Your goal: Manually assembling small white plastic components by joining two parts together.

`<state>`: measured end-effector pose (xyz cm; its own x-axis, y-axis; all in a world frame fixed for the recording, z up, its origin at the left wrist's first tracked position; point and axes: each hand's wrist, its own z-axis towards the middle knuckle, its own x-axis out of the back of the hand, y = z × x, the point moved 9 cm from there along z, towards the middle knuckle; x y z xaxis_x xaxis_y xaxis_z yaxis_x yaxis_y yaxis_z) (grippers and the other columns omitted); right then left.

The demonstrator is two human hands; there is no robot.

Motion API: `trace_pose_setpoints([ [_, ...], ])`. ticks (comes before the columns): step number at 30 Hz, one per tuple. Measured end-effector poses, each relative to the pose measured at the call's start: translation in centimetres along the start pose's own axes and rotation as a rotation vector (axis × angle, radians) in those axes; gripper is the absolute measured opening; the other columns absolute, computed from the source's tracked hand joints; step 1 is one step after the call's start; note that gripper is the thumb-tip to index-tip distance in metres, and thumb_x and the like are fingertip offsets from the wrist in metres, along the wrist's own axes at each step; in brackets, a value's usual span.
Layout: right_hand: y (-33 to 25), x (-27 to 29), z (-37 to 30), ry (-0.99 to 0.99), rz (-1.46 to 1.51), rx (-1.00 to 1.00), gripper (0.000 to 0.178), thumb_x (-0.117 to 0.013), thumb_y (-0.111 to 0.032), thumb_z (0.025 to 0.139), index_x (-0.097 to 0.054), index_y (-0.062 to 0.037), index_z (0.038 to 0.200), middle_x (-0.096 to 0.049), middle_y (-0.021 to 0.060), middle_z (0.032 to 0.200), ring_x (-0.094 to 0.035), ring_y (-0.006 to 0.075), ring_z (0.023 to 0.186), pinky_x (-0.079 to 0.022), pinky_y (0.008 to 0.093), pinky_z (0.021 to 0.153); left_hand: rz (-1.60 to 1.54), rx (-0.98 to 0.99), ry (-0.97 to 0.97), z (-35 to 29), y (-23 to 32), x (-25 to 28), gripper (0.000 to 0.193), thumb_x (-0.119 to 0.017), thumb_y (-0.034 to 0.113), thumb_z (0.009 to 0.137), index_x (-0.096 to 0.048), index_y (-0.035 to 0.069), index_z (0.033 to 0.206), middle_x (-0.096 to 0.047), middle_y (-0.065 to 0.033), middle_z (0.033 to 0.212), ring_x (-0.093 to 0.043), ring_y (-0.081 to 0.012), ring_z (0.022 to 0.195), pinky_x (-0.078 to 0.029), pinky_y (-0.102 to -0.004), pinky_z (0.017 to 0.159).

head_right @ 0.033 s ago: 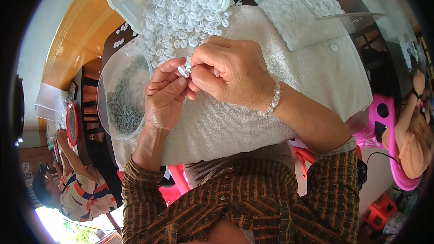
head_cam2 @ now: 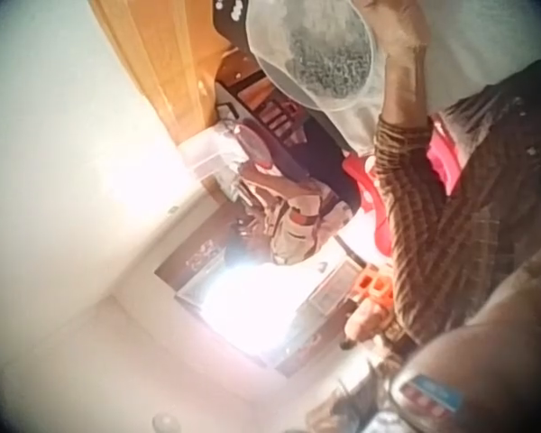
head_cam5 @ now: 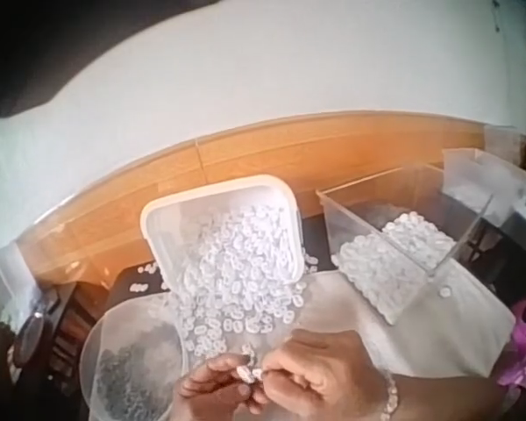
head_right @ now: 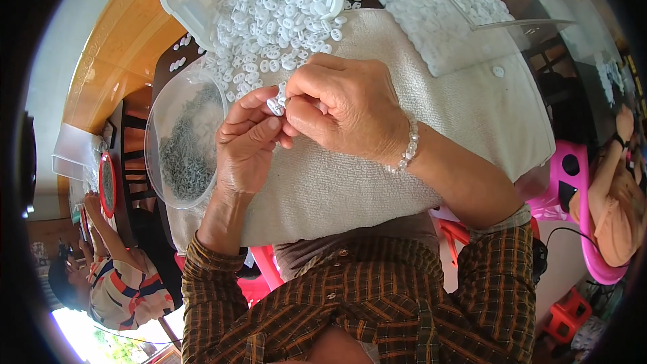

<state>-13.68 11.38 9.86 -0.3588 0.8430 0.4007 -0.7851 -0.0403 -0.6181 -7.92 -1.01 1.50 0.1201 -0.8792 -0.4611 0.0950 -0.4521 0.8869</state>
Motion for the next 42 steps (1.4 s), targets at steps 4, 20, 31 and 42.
trace_pose_setpoints([
  [4,0.2,0.2,0.0,0.004,0.012,-0.002,0.005,-0.063,0.002,0.073,-0.062,-0.0020,0.076,-0.056,0.0022,0.066,-0.050,0.0059,0.049,-0.037,0.0211,0.044,0.109,-0.027,-0.006,0.0,0.3,-0.1,0.032,-0.054,0.000,0.090,-0.054,0.000,0.121,-0.065,-0.0147,0.100,-0.064,-0.0198,0.082,-0.052,-0.0293,0.067],
  [20,0.7,0.1,0.1,-0.002,0.019,-0.032,0.005,-0.064,-0.001,0.072,-0.060,-0.0027,0.073,-0.057,0.0032,0.064,-0.052,0.0104,0.050,-0.039,0.0240,0.045,-0.062,0.237,0.111,-0.2,-1.4,0.3,0.034,-0.052,0.031,0.094,-0.057,0.001,0.107,-0.063,-0.0089,0.075,-0.055,-0.0124,0.050,-0.040,-0.0207,0.039],
  [31,0.6,-0.2,0.2,-0.030,0.037,-0.025,0.005,-0.063,0.002,0.073,-0.061,-0.0013,0.075,-0.055,0.0022,0.065,-0.049,0.0073,0.051,-0.037,0.0221,0.045,-0.257,0.268,-0.044,-0.3,-1.7,-0.1,0.035,-0.050,0.026,0.095,-0.055,-0.003,0.114,-0.066,-0.0156,0.086,-0.064,-0.0159,0.065,-0.049,-0.0244,0.053],
  [42,0.4,-0.1,0.1,-0.032,0.035,-0.011,0.005,-0.063,0.002,0.072,-0.061,-0.0017,0.075,-0.056,0.0018,0.066,-0.048,0.0066,0.049,-0.036,0.0213,0.044,-0.186,0.122,-0.009,0.0,-0.7,0.4,0.031,-0.057,-0.004,0.085,-0.057,0.003,0.115,-0.065,-0.0149,0.101,-0.066,-0.0200,0.083,-0.052,-0.0263,0.068],
])
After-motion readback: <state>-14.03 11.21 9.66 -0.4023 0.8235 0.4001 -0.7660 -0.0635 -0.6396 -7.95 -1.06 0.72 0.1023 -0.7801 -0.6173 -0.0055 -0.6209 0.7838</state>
